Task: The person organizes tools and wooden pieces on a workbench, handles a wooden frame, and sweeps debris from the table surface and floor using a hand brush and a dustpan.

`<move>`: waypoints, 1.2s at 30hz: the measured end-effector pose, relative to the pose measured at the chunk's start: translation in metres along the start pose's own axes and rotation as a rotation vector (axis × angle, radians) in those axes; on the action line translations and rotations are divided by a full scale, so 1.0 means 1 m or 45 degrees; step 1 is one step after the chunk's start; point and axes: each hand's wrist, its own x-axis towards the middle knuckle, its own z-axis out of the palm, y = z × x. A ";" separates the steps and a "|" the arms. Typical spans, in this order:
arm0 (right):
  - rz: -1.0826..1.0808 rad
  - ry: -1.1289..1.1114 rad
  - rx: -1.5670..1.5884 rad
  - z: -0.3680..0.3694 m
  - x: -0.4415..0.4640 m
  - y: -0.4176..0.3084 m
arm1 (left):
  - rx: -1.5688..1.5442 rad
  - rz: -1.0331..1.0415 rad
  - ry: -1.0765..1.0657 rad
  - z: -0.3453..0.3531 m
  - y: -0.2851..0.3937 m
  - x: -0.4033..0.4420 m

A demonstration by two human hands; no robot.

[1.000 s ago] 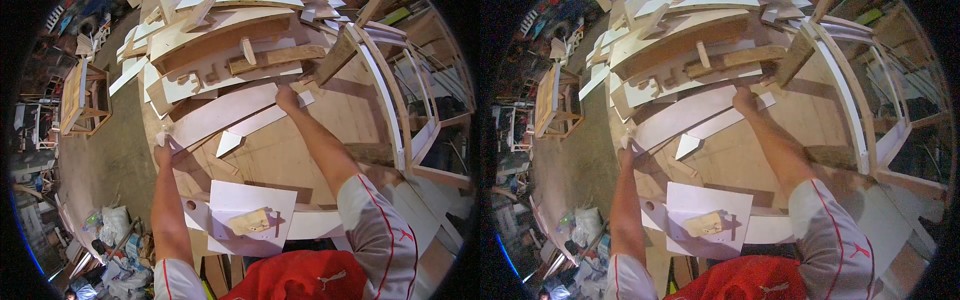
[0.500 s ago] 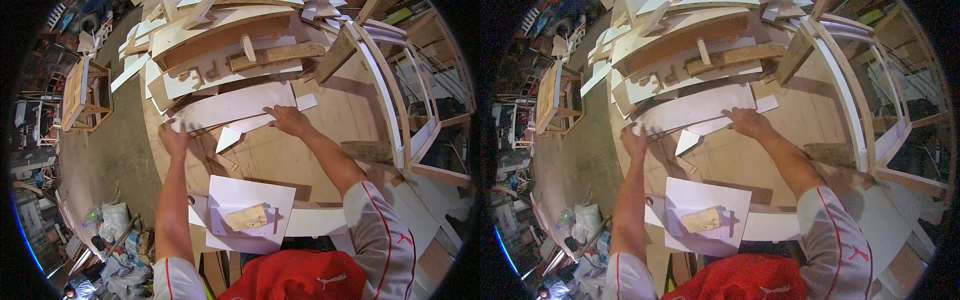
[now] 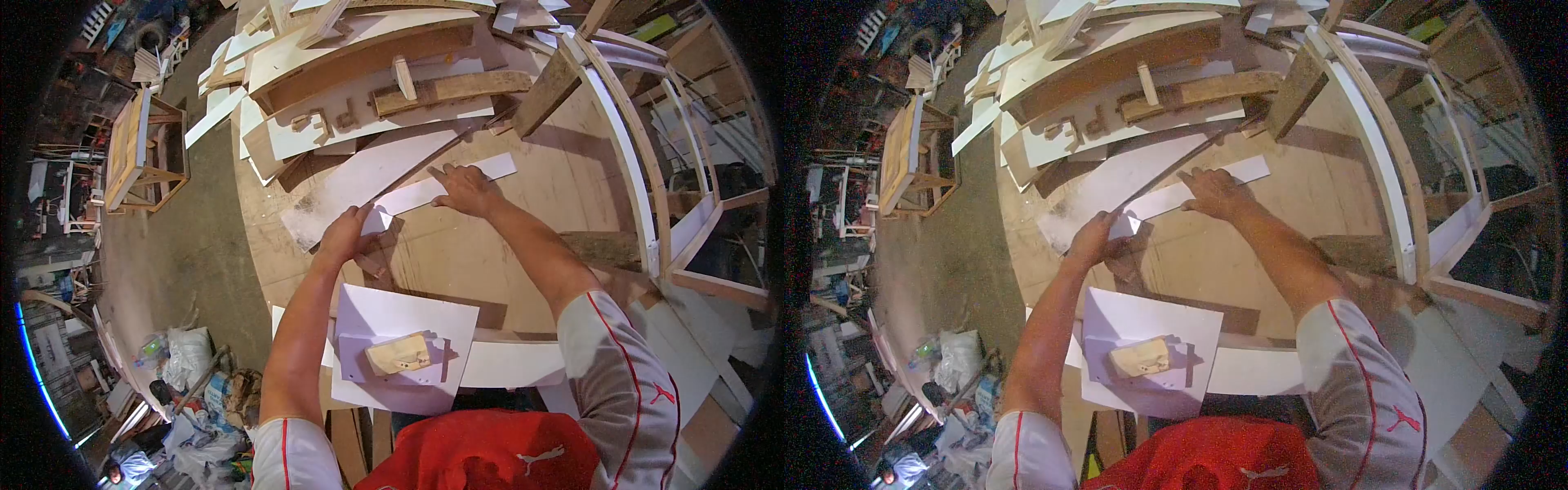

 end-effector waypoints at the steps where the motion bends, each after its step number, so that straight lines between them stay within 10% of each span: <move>1: -0.057 0.002 -0.005 0.004 0.001 0.003 | 0.007 -0.003 0.006 -0.001 -0.001 -0.002; 18: -0.383 0.458 -0.302 -0.031 0.075 -0.004 | -0.125 -0.329 0.506 -0.033 -0.051 0.008; 29: -0.368 -0.402 0.392 -0.009 0.001 -0.158 | -0.201 -0.405 0.503 -0.035 -0.071 -0.054; 36: -0.399 -0.120 0.388 0.032 -0.007 -0.124 | -0.709 -0.698 0.496 -0.041 -0.108 -0.141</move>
